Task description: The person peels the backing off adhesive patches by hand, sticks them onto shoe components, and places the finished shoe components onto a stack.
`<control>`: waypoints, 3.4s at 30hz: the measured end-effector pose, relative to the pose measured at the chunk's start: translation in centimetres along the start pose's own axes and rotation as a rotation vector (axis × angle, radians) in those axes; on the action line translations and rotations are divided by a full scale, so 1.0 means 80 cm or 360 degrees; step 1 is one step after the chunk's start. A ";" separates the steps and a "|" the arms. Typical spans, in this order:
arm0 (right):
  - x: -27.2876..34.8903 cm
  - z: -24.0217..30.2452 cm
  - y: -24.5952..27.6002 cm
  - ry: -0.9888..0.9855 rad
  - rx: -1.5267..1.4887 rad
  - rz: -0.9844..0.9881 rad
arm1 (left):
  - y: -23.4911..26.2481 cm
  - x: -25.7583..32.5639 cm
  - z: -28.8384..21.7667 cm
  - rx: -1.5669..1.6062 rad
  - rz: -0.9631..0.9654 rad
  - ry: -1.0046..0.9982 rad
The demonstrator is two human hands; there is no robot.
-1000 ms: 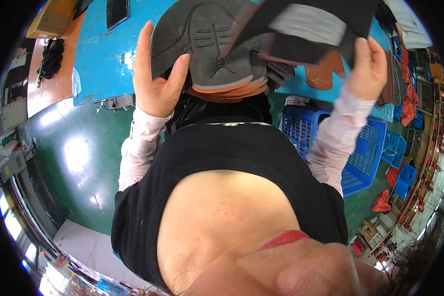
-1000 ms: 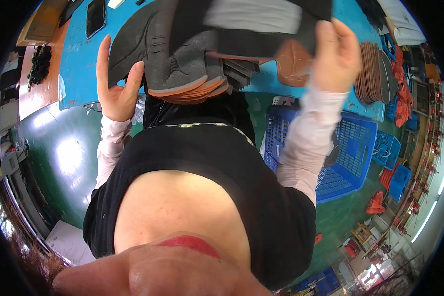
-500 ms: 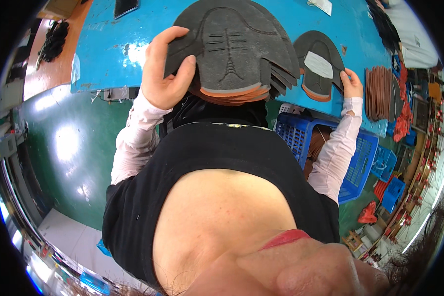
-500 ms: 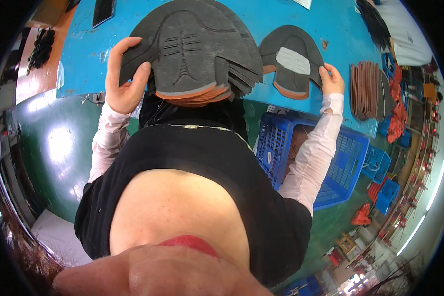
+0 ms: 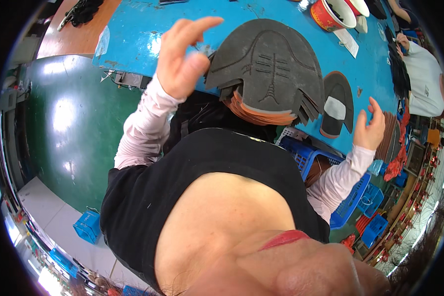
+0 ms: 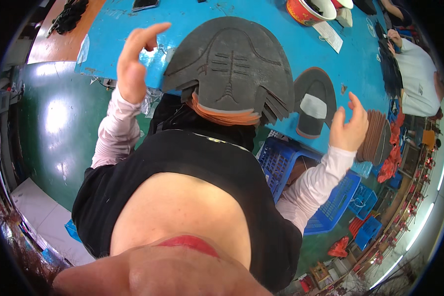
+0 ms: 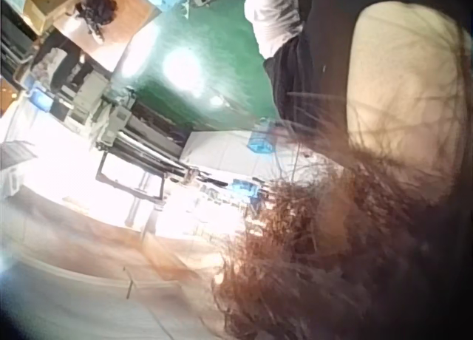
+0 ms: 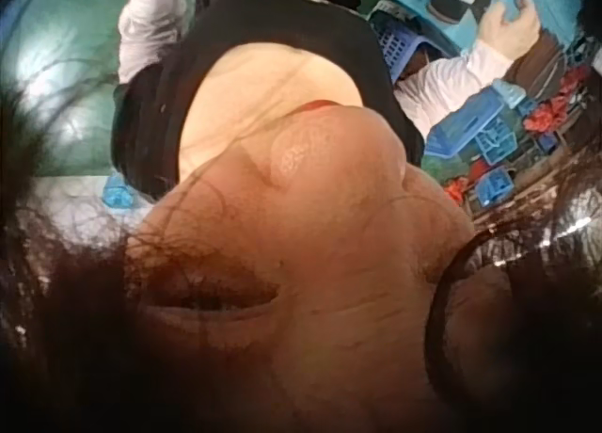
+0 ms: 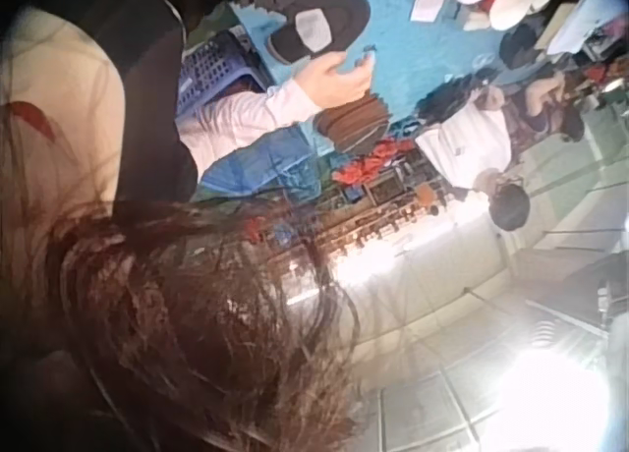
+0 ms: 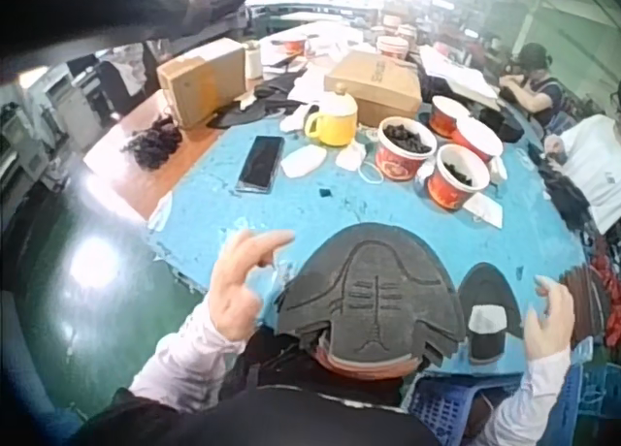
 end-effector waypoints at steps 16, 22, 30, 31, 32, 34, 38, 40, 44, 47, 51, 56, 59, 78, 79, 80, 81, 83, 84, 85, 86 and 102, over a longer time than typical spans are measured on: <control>0.158 0.072 -0.072 -0.0011 -0.1199 0.2075 | -0.096 -0.168 0.248 -0.1440 0.0780 0.0432; 0.116 0.071 -0.045 0.0081 -0.1412 0.1652 | -0.066 -0.188 0.273 -0.1476 0.0435 0.0677; 0.024 0.089 0.012 0.0084 -0.1893 -0.0075 | -0.030 -0.204 0.221 -0.0709 0.0098 0.0364; 0.012 0.100 0.002 0.0017 -0.1859 -0.0147 | -0.029 -0.173 0.138 -0.0554 0.0058 0.0205; 0.005 0.109 -0.003 -0.0089 -0.1761 -0.0251 | -0.045 -0.154 0.079 -0.0323 0.0040 0.0029; -0.015 0.153 -0.002 0.0193 -0.1810 -0.0185 | -0.039 -0.130 0.008 0.0054 -0.0035 -0.0261; -0.033 0.206 -0.004 0.0200 -0.2203 0.0218 | -0.053 -0.084 -0.057 0.0361 0.0438 0.0090; -0.037 0.205 -0.014 0.0121 -0.2483 0.0393 | -0.057 -0.081 -0.065 0.0603 0.0512 0.0049; -0.026 0.189 -0.033 -0.0031 -0.2686 0.0758 | -0.066 -0.068 -0.054 0.0672 0.0618 0.0075; -0.012 0.187 -0.032 -0.0047 -0.2516 0.0631 | -0.073 -0.061 -0.050 0.0711 0.0639 0.0123; -0.003 0.183 -0.036 -0.0115 -0.2606 0.0426 | -0.064 -0.060 -0.066 0.0284 0.0258 -0.0173; 0.022 0.209 -0.016 -0.0033 -0.2516 0.0033 | -0.090 -0.032 -0.109 0.0407 0.0200 -0.0247; 0.029 0.226 -0.038 -0.0186 -0.2818 0.0370 | -0.105 -0.018 -0.087 0.0794 0.0257 -0.0057; 0.040 0.232 -0.068 -0.0218 -0.2914 0.0651 | -0.108 0.002 -0.055 0.1476 0.0321 0.0518; 0.041 0.232 -0.067 -0.0189 -0.2842 0.0625 | -0.109 0.003 -0.059 0.1507 0.0343 0.0595; 0.041 0.233 -0.069 -0.0188 -0.2841 0.0632 | -0.110 0.003 -0.062 0.1538 0.0365 0.0673; 0.039 0.232 -0.067 -0.0123 -0.2850 0.0572 | -0.107 0.000 -0.063 0.1415 0.0380 0.0691; 0.038 0.228 -0.067 -0.0054 -0.2854 0.0513 | -0.105 0.001 -0.053 0.1504 0.0248 0.0697; 0.037 0.218 -0.068 -0.0108 -0.2978 0.0433 | -0.101 0.002 -0.047 0.1590 0.0121 0.0706; 0.037 0.212 -0.068 -0.0162 -0.3101 0.0350 | -0.093 0.002 -0.042 0.1449 -0.0001 0.0681; 0.035 0.213 -0.066 -0.0163 -0.3099 0.0348 | -0.093 0.002 -0.044 0.1451 0.0000 0.0680; -0.016 0.148 -0.028 0.0055 -0.2686 0.0704 | -0.007 -0.007 0.046 0.1508 -0.0418 0.0671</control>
Point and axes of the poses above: each hand's wrist, its own x-axis away from the middle knuckle, its own y-axis out of the back of the hand, z = x × y, the point moved 6 cm from there along -x, towards the middle knuckle, and after that the axes turned 1 degree about x, right-handed, at the moved point
